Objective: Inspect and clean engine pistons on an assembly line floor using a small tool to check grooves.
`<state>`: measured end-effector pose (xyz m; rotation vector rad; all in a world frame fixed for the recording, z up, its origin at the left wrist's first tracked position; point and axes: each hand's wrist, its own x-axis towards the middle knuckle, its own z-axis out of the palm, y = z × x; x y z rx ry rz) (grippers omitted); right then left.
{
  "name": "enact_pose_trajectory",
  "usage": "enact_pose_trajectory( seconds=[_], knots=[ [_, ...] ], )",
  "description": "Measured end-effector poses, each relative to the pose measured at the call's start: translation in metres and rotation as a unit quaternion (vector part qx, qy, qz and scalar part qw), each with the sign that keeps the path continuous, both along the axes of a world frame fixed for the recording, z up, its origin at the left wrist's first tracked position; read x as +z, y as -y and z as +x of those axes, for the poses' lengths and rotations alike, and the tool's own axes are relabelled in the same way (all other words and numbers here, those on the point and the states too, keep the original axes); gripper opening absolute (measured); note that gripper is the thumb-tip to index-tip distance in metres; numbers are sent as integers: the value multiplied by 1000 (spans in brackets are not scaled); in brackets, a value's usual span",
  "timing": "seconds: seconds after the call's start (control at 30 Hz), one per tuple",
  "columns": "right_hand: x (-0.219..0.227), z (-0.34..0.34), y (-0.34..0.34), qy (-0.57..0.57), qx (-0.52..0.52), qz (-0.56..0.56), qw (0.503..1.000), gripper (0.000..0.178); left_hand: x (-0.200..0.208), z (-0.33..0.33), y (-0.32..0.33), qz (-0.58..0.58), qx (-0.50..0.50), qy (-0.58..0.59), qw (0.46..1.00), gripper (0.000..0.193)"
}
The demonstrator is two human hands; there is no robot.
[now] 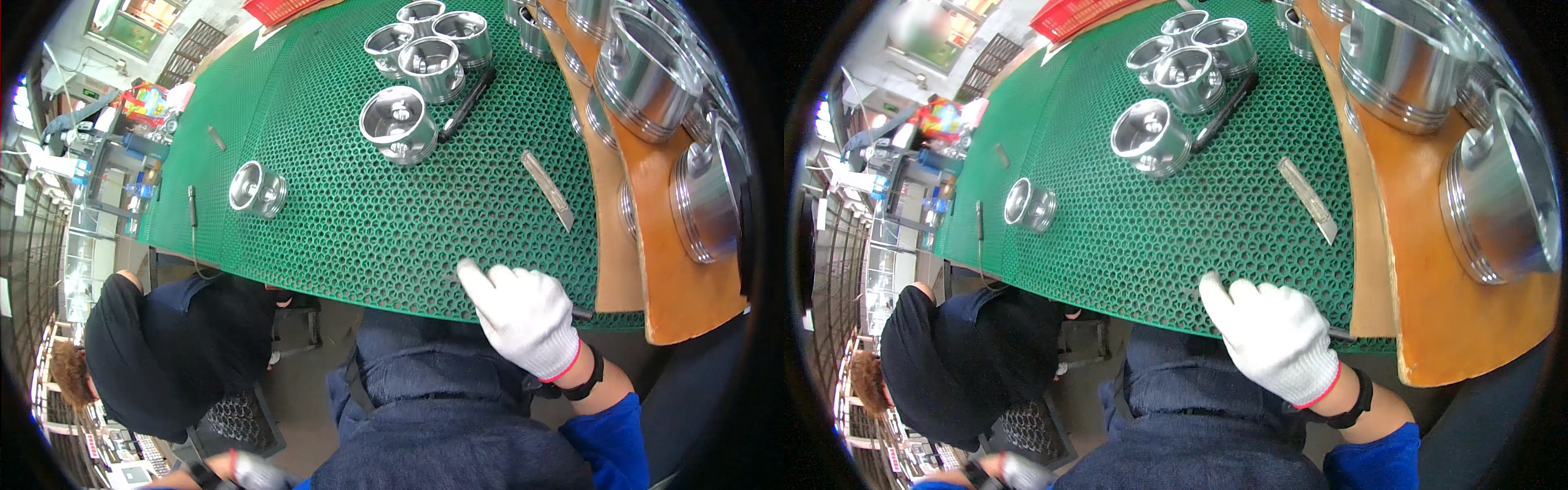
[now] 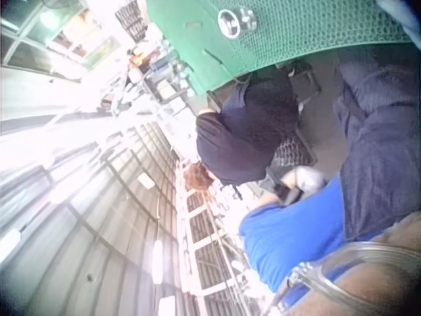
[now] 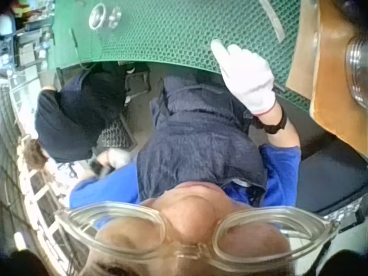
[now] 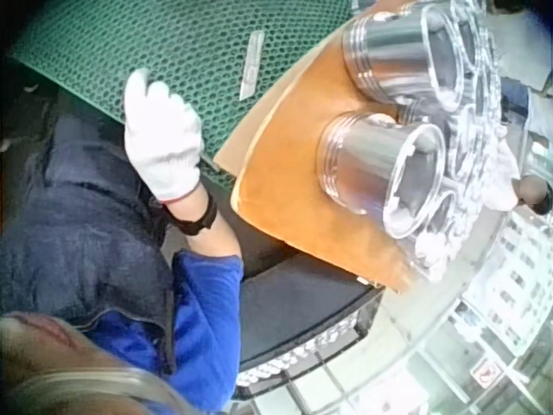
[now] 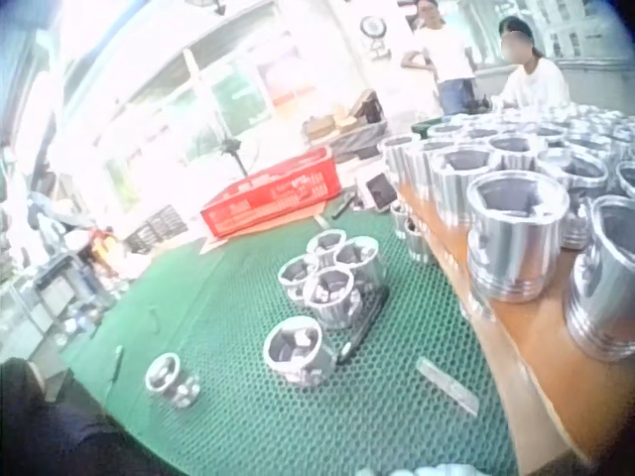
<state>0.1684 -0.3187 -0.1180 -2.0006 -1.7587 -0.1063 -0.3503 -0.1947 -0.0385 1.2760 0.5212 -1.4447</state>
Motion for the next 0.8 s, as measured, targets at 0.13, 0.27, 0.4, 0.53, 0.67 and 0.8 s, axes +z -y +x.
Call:
enact_pose_trajectory(
  seconds=[0.13, 0.27, 0.4, 0.53, 0.67, 0.8],
  knots=[
    [-4, -1, -3, 20, -1, 42, 999, 38, 29, 176, -46, -182, -21, -197, 963, 43],
    [0, -2, -3, 22, -2, 31, 999, 37, -10, 160, -38, 49, -288, -92, 952, 67],
    [2, 2, 1, 21, 18, -3, 1000, 36, -39, 116, -11, 273, -247, -113, 923, 53],
    [4, 5, -2, 15, 44, -27, 999, 38, -43, 106, -21, 238, -216, -64, 945, 48],
    [6, 6, -1, 3, 56, -32, 998, 38, -23, 95, -35, 187, -177, -23, 966, 44],
    [1, 11, -2, 7, 61, -25, 998, 37, 5, 93, -53, 140, -139, 12, 980, 39]
  ],
)
